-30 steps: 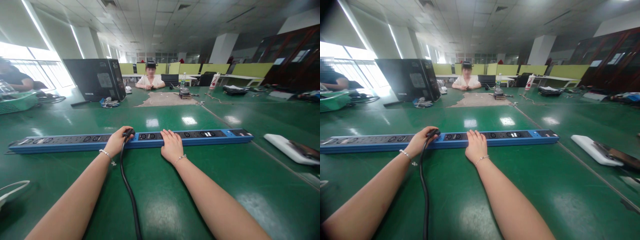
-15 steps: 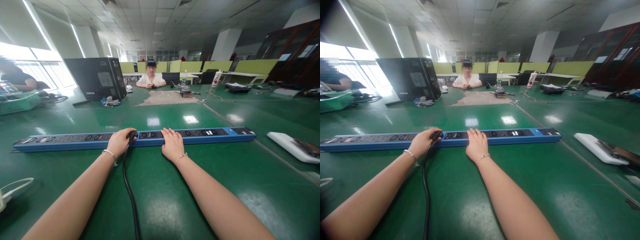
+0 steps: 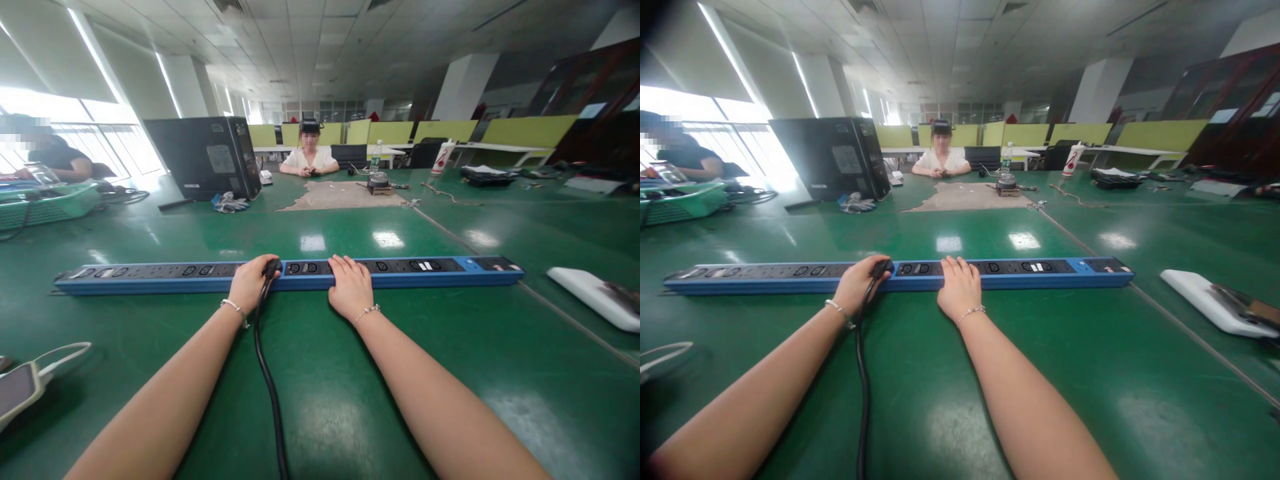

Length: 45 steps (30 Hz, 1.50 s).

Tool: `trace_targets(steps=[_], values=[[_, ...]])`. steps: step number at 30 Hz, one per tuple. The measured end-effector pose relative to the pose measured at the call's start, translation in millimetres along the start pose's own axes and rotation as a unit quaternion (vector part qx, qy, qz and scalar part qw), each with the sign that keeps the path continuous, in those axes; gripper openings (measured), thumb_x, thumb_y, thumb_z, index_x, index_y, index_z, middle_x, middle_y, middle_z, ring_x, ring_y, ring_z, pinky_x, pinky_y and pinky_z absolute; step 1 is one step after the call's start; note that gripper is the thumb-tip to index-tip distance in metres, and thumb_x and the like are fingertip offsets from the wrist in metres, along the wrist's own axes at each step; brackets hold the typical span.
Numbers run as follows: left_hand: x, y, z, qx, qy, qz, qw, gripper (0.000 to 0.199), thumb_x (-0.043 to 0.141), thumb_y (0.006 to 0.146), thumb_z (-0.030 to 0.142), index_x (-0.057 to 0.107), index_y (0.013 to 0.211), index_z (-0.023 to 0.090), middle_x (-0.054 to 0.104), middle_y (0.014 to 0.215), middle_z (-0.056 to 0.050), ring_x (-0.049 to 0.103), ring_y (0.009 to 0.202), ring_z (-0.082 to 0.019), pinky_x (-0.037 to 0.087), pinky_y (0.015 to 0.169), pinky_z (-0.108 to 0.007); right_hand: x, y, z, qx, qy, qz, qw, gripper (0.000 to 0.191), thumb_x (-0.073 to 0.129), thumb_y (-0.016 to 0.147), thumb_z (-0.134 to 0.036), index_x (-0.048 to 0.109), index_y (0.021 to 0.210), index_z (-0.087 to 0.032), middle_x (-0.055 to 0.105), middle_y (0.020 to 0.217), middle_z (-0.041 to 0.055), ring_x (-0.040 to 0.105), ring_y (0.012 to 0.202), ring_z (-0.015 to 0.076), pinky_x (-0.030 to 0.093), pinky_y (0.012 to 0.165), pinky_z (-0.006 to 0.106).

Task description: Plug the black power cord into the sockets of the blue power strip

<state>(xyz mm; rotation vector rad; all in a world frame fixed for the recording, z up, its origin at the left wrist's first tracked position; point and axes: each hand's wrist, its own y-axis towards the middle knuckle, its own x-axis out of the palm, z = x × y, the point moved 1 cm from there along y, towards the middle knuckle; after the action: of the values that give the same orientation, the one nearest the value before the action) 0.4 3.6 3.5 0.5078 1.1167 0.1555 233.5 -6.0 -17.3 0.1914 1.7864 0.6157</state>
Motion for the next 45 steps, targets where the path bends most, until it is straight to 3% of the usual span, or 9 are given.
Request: trace_targets(steps=[10,14,16,20,22,25,30,36,45], values=[[6.9,-2.5,-8.6,0.014,0.024,0.018,0.999,0.038,0.047,0.083,0.043,0.056,0.114,0.022,0.067,0.105,-0.006,0.06,0.097,-0.022,0.044,0.088,-0.032,-0.6,0.0,0.2,-0.005,0.0,0.001,1.0,0.056,0.047,0.072,-0.015,0.047,0.128,-0.018,0.048,0.136,0.0035,0.035,0.126,0.0201,0.021,0.103,0.037],[4.9,-3.7,-2.2,0.011,0.023,0.024,0.999,0.037,0.047,0.083,0.041,0.057,0.112,0.021,0.068,0.101,-0.006,0.061,0.094,-0.022,0.045,0.086,-0.032,-1.2,0.1,-0.5,-0.003,0.005,0.0,1.0,0.054,0.046,0.074,-0.016,0.048,0.128,-0.018,0.048,0.136,0.0036,0.035,0.126,0.0202,0.02,0.104,0.037],[-5.6,-2.4,5.2,-0.008,0.006,0.058,0.998,0.036,0.047,0.082,0.04,0.057,0.111,0.02,0.068,0.1,-0.005,0.062,0.091,-0.021,0.046,0.083,-0.031,-1.7,0.1,-0.6,-0.001,0.007,0.0,1.0,0.054,0.046,0.074,-0.016,0.048,0.128,-0.017,0.048,0.136,0.0035,0.035,0.126,0.0202,0.02,0.104,0.037],[-44.6,3.8,10.2,-0.06,-0.014,0.189,0.98,0.04,0.047,0.082,0.042,0.054,0.115,0.022,0.065,0.107,-0.003,0.061,0.093,-0.018,0.045,0.083,-0.028,-2.1,-0.1,-0.5,0.0,0.006,-0.001,1.0,0.053,0.045,0.075,-0.017,0.048,0.128,-0.017,0.049,0.135,0.0035,0.035,0.126,0.0203,0.02,0.103,0.037],[-61.9,5.8,-2.0,-0.067,0.0,0.161,0.985,0.04,0.049,0.08,0.042,0.056,0.114,0.022,0.065,0.107,-0.003,0.061,0.094,-0.019,0.045,0.084,-0.028,-2.2,-0.2,-0.5,-0.001,0.003,-0.001,1.0,0.052,0.044,0.076,-0.017,0.048,0.128,-0.017,0.049,0.135,0.0034,0.036,0.126,0.0205,0.02,0.103,0.037],[-76.2,1.8,-38.0,-0.088,0.033,0.083,0.992,0.042,0.048,0.079,0.044,0.057,0.113,0.021,0.066,0.107,-0.006,0.06,0.097,-0.021,0.044,0.085,-0.031,-2.1,0.1,-0.6,0.0,0.001,-0.001,1.0,0.052,0.044,0.076,-0.017,0.049,0.128,-0.017,0.049,0.135,0.0032,0.036,0.126,0.0206,0.02,0.103,0.037],[-76.3,-12.8,-84.9,-0.112,0.052,-0.005,0.992,0.049,0.044,0.078,0.048,0.054,0.116,0.02,0.065,0.107,-0.007,0.061,0.095,-0.022,0.044,0.084,-0.032,-1.4,0.6,-0.7,0.0,0.003,0.001,1.0,0.053,0.045,0.074,-0.016,0.049,0.127,-0.018,0.049,0.135,0.0031,0.036,0.126,0.0208,0.02,0.103,0.037],[-67.3,-15.6,-88.5,-0.115,0.053,-0.051,0.991,0.048,0.043,0.078,0.051,0.054,0.116,0.023,0.066,0.104,-0.005,0.061,0.091,-0.021,0.045,0.082,-0.031,-0.1,0.3,0.0,0.001,0.0,-0.002,1.0,0.054,0.046,0.073,-0.016,0.048,0.127,-0.018,0.049,0.135,0.0041,0.036,0.126,0.0207,0.021,0.103,0.037],[-63.2,-18.7,-91.8,-0.116,0.066,-0.055,0.99,0.052,0.043,0.077,0.056,0.055,0.116,0.024,0.068,0.101,-0.008,0.062,0.092,-0.027,0.046,0.08,-0.035,-0.5,0.5,-0.7,0.0,-0.006,-0.01,1.0,0.055,0.046,0.073,-0.015,0.047,0.128,-0.018,0.048,0.136,0.0047,0.035,0.127,0.0208,0.021,0.103,0.038]])
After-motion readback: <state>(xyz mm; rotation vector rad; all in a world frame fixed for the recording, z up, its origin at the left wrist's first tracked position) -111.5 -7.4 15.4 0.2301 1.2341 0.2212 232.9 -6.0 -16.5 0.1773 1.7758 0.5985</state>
